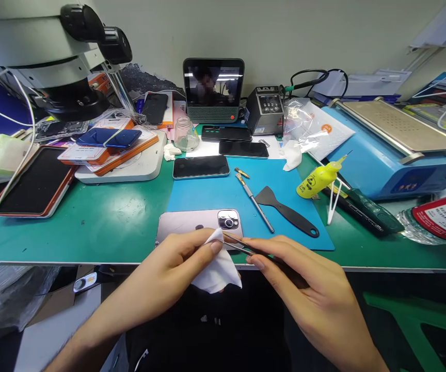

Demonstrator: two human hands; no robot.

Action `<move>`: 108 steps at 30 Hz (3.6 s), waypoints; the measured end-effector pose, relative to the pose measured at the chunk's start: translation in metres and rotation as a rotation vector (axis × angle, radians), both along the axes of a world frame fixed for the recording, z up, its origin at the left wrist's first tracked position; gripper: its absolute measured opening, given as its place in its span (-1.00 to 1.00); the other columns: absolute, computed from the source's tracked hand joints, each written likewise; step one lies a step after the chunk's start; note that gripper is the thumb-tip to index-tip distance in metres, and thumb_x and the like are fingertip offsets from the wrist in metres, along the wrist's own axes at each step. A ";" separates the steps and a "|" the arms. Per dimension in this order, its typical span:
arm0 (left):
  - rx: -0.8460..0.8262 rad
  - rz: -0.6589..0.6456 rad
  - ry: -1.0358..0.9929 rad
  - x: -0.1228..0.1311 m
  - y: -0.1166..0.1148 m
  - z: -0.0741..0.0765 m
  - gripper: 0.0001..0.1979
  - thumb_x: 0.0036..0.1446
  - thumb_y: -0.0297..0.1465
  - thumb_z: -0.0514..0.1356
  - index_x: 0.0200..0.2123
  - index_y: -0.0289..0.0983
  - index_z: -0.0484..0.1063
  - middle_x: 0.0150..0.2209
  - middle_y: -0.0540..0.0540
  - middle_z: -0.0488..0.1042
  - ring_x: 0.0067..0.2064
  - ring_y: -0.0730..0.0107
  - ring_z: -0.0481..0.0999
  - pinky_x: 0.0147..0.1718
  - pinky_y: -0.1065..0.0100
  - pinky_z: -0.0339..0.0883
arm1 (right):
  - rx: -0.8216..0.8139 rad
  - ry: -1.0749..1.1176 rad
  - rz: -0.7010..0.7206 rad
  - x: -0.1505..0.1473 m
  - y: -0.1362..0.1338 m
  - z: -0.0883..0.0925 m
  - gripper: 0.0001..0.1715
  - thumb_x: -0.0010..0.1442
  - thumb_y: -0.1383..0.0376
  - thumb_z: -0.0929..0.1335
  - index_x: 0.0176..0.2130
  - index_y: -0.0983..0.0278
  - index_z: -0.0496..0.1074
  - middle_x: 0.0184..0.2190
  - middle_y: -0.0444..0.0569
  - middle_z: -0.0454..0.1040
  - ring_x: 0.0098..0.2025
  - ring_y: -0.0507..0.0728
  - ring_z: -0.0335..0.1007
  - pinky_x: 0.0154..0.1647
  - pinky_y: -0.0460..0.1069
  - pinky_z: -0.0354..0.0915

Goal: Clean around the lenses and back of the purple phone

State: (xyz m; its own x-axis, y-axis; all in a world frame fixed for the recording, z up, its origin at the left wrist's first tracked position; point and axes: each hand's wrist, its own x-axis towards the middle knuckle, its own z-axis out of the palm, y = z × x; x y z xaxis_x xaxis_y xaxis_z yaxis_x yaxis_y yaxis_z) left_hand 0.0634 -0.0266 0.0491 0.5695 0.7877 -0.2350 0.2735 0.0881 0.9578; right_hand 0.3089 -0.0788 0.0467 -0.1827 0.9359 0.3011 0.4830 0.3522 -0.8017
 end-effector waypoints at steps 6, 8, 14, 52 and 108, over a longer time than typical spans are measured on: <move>0.047 -0.012 0.012 0.000 -0.001 -0.002 -0.54 0.51 0.00 0.12 0.10 -0.17 0.64 -0.18 -0.08 0.63 -0.21 0.26 0.54 -0.32 0.39 0.35 | 0.004 0.012 0.002 -0.002 0.001 0.000 -0.65 0.53 0.33 0.43 0.16 -0.09 0.63 -0.01 -0.30 0.72 -0.02 -0.03 0.67 0.03 -0.19 0.48; 0.055 -0.014 0.016 0.001 -0.002 -0.002 -0.55 0.51 -0.01 0.12 0.07 -0.19 0.65 -0.23 -0.08 0.62 -0.25 0.26 0.53 -0.36 0.39 0.34 | -0.008 0.031 -0.001 -0.002 0.001 0.000 -0.66 0.54 0.33 0.42 0.12 -0.11 0.64 -0.06 -0.34 0.72 -0.07 -0.07 0.67 -0.01 -0.22 0.46; 0.074 0.024 0.014 0.000 -0.009 0.001 -0.60 0.53 -0.01 0.13 0.23 0.02 0.57 -0.03 0.00 0.64 -0.18 0.42 0.53 -0.33 0.50 0.29 | -0.124 0.078 -0.012 0.001 0.001 -0.001 -0.79 0.56 0.27 0.39 -0.01 -0.04 0.63 -0.33 -0.35 0.64 -0.42 -0.10 0.46 -0.38 -0.22 0.34; 0.180 0.340 -0.257 0.011 -0.023 0.001 -0.95 0.25 -0.28 0.51 -0.28 0.03 0.75 -0.29 0.16 0.75 -0.26 0.58 0.74 -0.24 0.74 0.51 | -0.460 0.445 0.146 -0.006 -0.010 -0.016 -0.70 0.51 0.07 0.44 -0.18 0.18 0.69 -0.45 -0.15 0.43 -0.38 0.03 0.34 -0.34 -0.04 0.22; -0.086 0.201 -0.559 0.027 -0.033 -0.008 -0.83 0.09 -0.52 0.58 -0.33 -0.17 0.71 -0.30 0.06 0.63 -0.29 0.63 0.59 -0.29 0.66 0.44 | -0.652 0.953 0.317 -0.025 -0.028 -0.058 -0.61 0.52 -0.01 0.43 -0.17 0.25 0.57 -0.46 -0.20 0.38 -0.47 -0.11 0.21 -0.46 -0.19 0.13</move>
State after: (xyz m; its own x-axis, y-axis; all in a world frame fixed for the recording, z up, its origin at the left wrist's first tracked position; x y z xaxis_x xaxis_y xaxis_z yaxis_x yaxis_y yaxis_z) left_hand 0.0908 -0.0596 0.0411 0.4671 0.8842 -0.0100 -0.3000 0.1691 0.9388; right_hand 0.2843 -0.1070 -0.0116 -0.3935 0.9164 -0.0738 -0.4376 -0.2572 -0.8616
